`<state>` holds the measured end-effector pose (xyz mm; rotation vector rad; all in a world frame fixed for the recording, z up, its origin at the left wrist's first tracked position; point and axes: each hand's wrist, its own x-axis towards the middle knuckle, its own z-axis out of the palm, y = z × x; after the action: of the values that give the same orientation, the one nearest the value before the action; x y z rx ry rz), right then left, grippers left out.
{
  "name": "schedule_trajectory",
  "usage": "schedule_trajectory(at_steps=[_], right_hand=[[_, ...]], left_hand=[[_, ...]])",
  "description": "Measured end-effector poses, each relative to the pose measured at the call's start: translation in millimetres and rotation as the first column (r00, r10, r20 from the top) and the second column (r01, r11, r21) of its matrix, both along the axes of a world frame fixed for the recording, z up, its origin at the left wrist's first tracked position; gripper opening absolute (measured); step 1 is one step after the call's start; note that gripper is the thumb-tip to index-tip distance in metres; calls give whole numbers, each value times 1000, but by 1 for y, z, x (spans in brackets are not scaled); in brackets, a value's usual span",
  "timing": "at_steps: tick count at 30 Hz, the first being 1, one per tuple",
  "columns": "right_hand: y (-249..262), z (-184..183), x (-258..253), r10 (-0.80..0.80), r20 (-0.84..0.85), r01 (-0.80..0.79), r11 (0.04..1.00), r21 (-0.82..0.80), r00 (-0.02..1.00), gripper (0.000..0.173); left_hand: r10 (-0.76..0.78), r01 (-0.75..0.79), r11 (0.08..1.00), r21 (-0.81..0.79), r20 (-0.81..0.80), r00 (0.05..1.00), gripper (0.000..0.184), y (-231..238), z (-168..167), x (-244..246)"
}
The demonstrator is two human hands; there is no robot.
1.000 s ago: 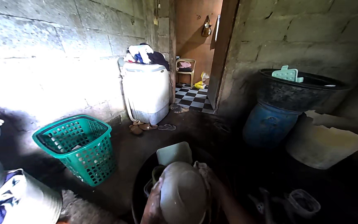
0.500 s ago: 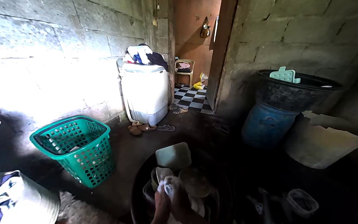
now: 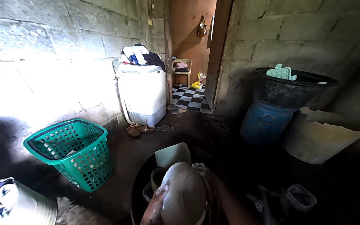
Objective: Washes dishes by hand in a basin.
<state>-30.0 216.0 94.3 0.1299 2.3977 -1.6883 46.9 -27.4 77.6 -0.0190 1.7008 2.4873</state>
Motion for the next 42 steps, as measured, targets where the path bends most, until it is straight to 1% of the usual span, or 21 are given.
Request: schedule_trajectory(at_steps=[3, 5, 6, 7, 9, 11, 12, 13, 14, 17, 19, 20, 22, 24, 27, 28, 30, 33, 36, 39, 42], right_hand=[[4, -11, -2, -30, -92, 30, 1000, 2, 995, 38], [2, -4, -6, 40, -157, -25, 995, 101, 987, 39], [-3, 11, -5, 95, -135, -69, 980, 189, 986, 41], [-11, 32, 0, 165, -77, -136, 946, 296, 983, 44], [-33, 62, 14, 331, 10, -291, 813, 504, 944, 47], [-54, 75, 28, 470, 48, -390, 667, 635, 881, 45], [-58, 74, 31, 492, 50, -407, 655, 637, 869, 45], [-57, 67, 29, 475, 52, -407, 687, 602, 878, 46], [-50, 54, 23, 431, 25, -376, 758, 533, 902, 46], [-8, -16, -8, 205, -67, -185, 956, 228, 976, 45], [20, -52, -11, 82, -48, -74, 987, 143, 995, 46], [26, -57, -5, 40, -46, -34, 991, 133, 998, 47], [31, -58, 7, -4, -83, 13, 995, 102, 997, 43], [33, -37, 21, -78, -116, 84, 995, 47, 990, 40], [63, -16, 28, -357, -98, 367, 923, 111, 929, 40], [79, -14, 29, -463, -112, 475, 867, 152, 879, 40], [118, -11, 30, -602, -151, 611, 706, 357, 784, 42], [171, -11, 42, -714, -128, 625, 494, 605, 689, 51], [206, -33, 57, -736, -108, 550, 392, 737, 669, 53], [222, -63, 65, -699, -65, 445, 377, 812, 712, 52], [220, -70, 65, -642, -39, 385, 409, 827, 766, 48]], left_hand=[[-58, 57, 998, 39, 23, 998, 53, -8, -12, -10], [-95, 94, 995, 23, 48, 994, 61, -11, -16, -14], [-115, 115, 993, -9, 65, 991, 56, -10, -13, -12], [-148, 153, 986, -57, 87, 985, 48, -7, -10, -9], [-230, 245, 962, -118, 132, 964, 27, 6, -8, -5], [-276, 301, 942, -146, 171, 946, 23, 20, -13, -7], [-261, 290, 944, -155, 184, 948, 22, 24, -14, -6], [-230, 266, 949, -168, 204, 952, 21, 25, -13, -5], [-187, 232, 954, -188, 230, 955, 21, 24, -10, -4], [-57, 96, 982, -160, 234, 971, 31, 9, -11, -3], [3, 13, 994, -105, 150, 989, 32, 2, -16, -9], [16, -4, 996, -90, 133, 991, 34, 0, -17, -12], [33, -20, 992, -125, 107, 994, 31, 2, -21, -18], [33, -22, 973, -230, 44, 998, 24, 4, -25, -25], [6, 26, 924, -383, 81, 997, 38, -10, -27, -35], [53, -1, 917, -399, 117, 992, 38, -16, -25, -38], [164, -90, 918, -386, 164, 973, 37, -29, -24, -43], [279, -186, 919, -347, 243, 929, 37, -42, -27, -51], [302, -210, 932, -295, 314, 900, 37, -38, -30, -54], [267, -184, 947, -262, 332, 904, 32, -28, -33, -55], [235, -158, 958, -241, 336, 912, 29, -16, -32, -55]])
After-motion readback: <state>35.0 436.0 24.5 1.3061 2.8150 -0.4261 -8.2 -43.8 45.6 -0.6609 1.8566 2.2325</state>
